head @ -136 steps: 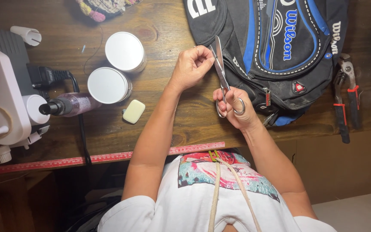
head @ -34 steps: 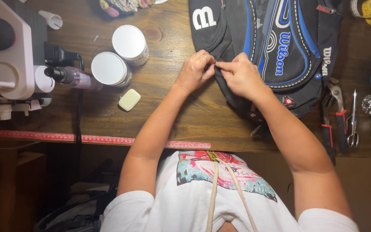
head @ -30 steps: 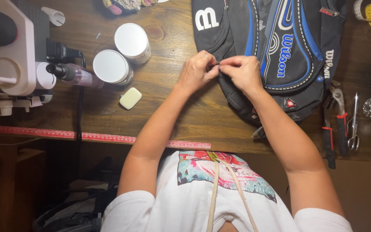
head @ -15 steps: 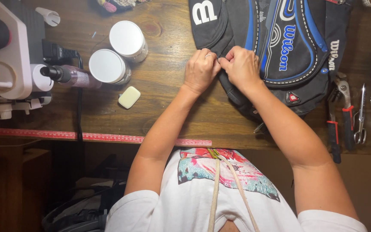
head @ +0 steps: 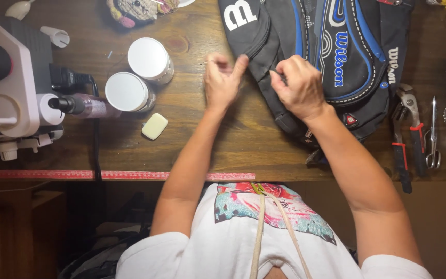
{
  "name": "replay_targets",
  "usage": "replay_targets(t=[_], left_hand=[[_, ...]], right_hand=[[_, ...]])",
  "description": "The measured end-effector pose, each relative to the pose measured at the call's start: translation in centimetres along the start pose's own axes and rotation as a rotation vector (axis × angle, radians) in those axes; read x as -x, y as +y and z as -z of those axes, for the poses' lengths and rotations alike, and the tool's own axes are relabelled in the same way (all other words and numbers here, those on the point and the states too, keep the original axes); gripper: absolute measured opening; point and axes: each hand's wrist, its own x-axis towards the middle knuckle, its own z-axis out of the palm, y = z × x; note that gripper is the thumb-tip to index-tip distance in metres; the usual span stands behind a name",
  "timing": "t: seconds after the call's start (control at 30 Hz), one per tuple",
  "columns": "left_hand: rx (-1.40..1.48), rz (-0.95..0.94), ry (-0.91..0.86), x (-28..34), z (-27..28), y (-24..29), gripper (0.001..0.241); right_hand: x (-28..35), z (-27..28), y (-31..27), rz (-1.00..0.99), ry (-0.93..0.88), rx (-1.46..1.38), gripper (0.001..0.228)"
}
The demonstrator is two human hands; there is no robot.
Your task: The person repairs a zipper on a black and blue backpack using pliers, scissors, and a needle and thread.
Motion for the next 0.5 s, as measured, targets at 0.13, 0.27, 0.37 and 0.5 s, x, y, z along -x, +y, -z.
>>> replay_targets(t=[0.13,0.27,0.37,0.5], left_hand=[[0.281,0.272,-0.502,1.5,-4.5,0.1,0.070],[0.391,0.026,-0.299,1.9,-7.6,-4.3,0.061],[0.431,-0.020,-0.292,1.5,-7.4,-3.9,0.057],[0.520,-0.003,-0.319,1.2,-7.4,-4.8,0.054]], right_hand=[[-0.7,1.3,-0.8,-0.173,0.016,-0.287,0.022],[-0.6,-0.1,-0.5,-0.488,-0.067,-0.421,0.025],[-0.9,-0.7,-1.1,-0.463,-0.036,-0.231,0.028],[-0.6,-1.6,-2.2,-0.330,0.084,0.009,0.030]])
